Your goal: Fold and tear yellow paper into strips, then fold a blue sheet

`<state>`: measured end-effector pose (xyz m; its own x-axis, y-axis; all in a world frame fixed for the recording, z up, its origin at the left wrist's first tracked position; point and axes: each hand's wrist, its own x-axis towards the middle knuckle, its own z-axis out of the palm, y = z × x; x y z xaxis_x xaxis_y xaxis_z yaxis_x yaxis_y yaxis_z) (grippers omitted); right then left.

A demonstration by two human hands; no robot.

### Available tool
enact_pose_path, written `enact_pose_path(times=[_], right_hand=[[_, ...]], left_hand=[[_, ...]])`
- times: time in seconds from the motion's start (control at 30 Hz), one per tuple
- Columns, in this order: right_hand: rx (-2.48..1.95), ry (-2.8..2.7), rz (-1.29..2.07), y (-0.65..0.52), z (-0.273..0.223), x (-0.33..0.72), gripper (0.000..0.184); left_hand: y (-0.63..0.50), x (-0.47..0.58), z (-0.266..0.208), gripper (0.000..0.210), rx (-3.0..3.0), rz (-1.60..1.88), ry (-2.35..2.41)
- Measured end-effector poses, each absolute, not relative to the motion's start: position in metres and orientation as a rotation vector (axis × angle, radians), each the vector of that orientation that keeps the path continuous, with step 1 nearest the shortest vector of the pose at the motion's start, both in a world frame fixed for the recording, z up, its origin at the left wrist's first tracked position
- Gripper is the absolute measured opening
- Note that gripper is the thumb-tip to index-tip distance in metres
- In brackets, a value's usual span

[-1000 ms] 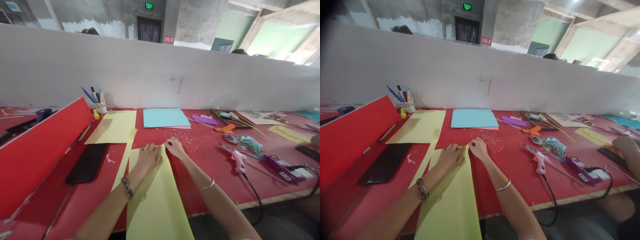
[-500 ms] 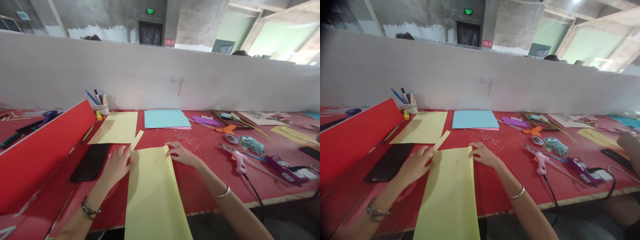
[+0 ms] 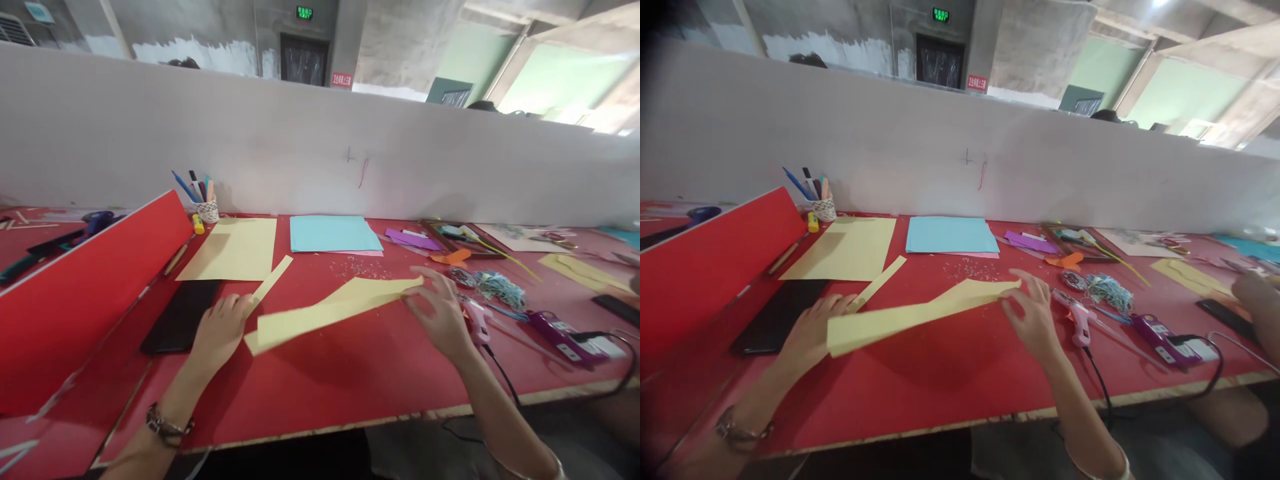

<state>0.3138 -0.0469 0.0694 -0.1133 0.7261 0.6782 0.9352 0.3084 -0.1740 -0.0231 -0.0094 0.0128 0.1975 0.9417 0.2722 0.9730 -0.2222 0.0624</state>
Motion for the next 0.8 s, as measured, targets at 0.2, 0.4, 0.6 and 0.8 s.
enact_pose_path(times=[0.2, 0.4, 0.6, 0.8], right_hand=[[-1.520, -1.902, -0.704, -0.076, 0.034, 0.296, 0.021], [-1.501, -2.349, -0.320, -0.070, 0.014, 0.298, 0.024], [-1.637, -2.502, -0.085, -0.065, 0.029, 0.286, 0.026], [-1.583, -2.513, 0.072, -0.062, 0.028, 0.245, 0.025]], left_hand=[[-0.014, -0.023, 0.038, 0.022, -2.078, -1.159, -1.772], [-0.030, 0.016, 0.035, 0.025, -2.613, -0.845, -1.071], [-0.011, 0.047, 0.019, 0.039, -2.823, -0.370, -1.045], [-0.017, 0.065, 0.024, 0.017, -2.880, -0.067, -1.023]])
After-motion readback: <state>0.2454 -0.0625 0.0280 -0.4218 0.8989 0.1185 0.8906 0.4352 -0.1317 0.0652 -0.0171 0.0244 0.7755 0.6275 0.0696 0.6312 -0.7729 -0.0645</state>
